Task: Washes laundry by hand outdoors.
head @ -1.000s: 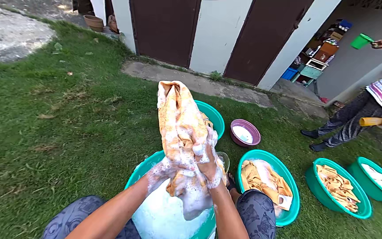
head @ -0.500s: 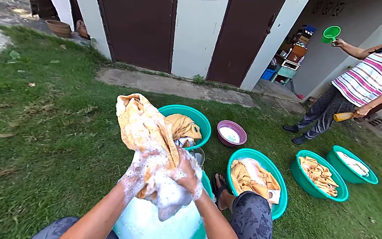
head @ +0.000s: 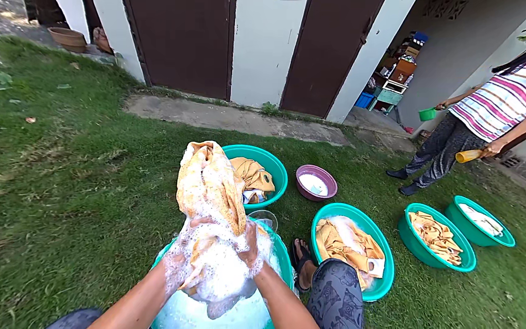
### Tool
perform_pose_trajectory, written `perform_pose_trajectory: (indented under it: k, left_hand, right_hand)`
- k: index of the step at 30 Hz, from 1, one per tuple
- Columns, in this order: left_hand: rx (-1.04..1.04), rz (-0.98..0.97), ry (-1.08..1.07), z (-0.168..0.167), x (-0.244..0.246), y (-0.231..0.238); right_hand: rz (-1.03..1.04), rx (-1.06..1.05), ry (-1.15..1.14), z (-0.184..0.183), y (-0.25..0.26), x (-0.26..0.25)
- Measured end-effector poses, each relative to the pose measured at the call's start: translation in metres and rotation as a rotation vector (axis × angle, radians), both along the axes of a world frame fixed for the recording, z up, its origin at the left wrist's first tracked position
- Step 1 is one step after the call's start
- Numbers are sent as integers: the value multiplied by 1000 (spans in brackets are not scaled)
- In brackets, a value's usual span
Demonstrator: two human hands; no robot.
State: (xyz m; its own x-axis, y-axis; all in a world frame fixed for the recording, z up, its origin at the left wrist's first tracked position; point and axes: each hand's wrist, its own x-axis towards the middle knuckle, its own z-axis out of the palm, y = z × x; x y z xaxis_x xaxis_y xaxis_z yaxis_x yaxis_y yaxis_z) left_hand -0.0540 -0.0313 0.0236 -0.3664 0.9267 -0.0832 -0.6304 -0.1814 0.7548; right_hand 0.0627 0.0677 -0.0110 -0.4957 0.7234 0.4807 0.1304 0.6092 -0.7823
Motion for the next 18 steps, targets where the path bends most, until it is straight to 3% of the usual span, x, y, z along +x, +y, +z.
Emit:
perform_pose_trajectory:
  k: [5, 9, 13, 15, 18]
  left_hand:
    - [22, -37, -45, -5, -5, -2]
    - [-14, 84, 92, 3, -11, 10]
    - [-72, 222, 163, 11, -19, 18]
    - [-48, 235, 94, 13, -21, 28]
    - [-76, 226, 166, 13, -14, 37]
  right_hand:
    - [22, -25, 52, 2, -7, -1]
    - [27, -129, -342, 34, -7, 3]
    - [19, -33, -639, 41, -17, -2]
    - [-4, -8, -605, 26, -18, -8]
    - [-37, -10, -365, 4, -13, -7]
